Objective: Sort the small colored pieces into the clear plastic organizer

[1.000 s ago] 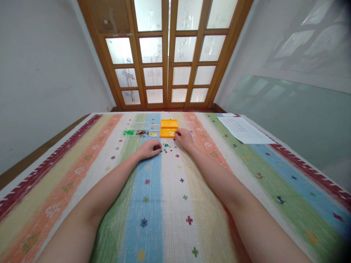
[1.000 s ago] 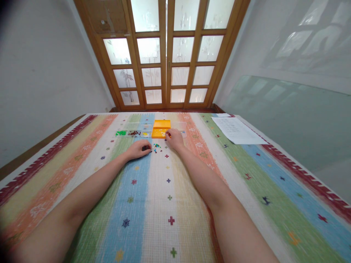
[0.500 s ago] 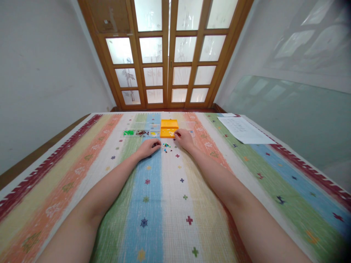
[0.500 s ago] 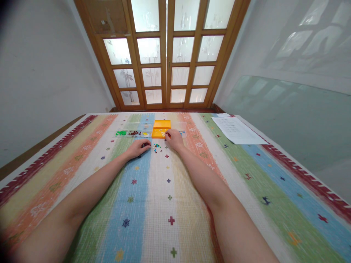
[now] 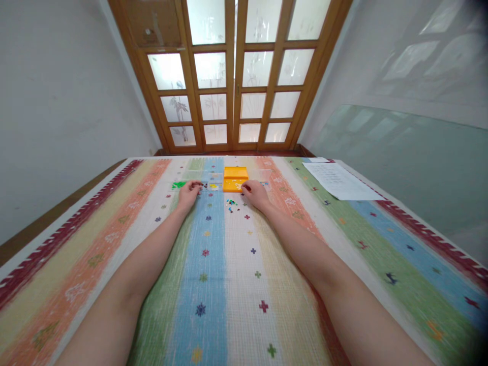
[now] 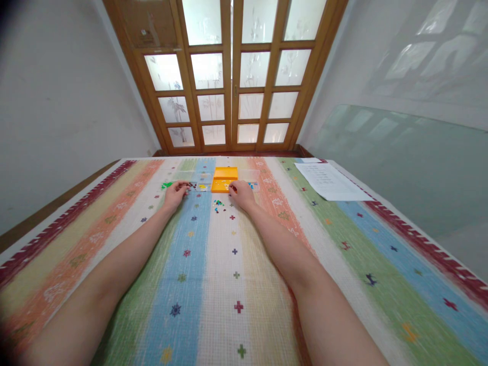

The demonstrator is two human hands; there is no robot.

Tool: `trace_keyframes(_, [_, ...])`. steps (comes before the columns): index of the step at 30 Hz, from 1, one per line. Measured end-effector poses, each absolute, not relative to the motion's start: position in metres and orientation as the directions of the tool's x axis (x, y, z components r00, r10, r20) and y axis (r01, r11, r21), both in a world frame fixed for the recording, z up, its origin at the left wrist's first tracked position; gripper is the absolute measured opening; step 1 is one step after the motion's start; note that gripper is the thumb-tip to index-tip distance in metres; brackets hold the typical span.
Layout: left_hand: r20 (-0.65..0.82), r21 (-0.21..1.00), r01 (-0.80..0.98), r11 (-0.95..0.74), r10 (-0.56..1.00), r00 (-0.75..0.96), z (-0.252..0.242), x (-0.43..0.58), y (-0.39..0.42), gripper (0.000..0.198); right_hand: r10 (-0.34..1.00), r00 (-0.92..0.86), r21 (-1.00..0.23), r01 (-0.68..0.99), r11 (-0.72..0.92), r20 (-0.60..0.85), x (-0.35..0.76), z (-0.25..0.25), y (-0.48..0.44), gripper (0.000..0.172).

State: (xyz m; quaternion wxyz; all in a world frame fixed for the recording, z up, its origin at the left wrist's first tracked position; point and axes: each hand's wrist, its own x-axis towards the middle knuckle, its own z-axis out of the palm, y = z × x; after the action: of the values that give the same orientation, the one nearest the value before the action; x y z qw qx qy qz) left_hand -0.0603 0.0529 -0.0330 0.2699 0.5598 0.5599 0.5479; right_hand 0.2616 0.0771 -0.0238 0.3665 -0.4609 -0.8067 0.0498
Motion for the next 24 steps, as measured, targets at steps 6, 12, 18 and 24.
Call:
trace_keyframes(6, [0.263, 0.934, 0.301, -0.192, 0.94, -0.218, -0.033, -0.06, 0.052, 0.045, 0.779, -0.316, -0.417, 0.704, 0.575, 0.541, 0.262, -0.023, 0.076, 0.012])
trace_keyframes(12, [0.424, 0.661, 0.645, -0.383, 0.9, 0.101, -0.011, -0.033, 0.027, 0.028, 0.786, -0.318, -0.428, 0.7, 0.571, 0.529, 0.261, -0.022, 0.074, 0.011])
trace_keyframes(18, [0.317, 0.265, 0.577, -0.773, 0.634, 0.705, 0.009, 0.017, -0.01, 0.033, 0.786, -0.325, -0.423, 0.702, 0.573, 0.525, 0.26, -0.023, 0.075, 0.012])
trace_keyframes(24, [0.127, 0.077, 0.531, -0.844, 0.537, 0.834, -0.001, 0.039, -0.025, 0.051, 0.795, -0.323, -0.429, 0.706, 0.564, 0.513, 0.26, -0.022, 0.074, 0.014])
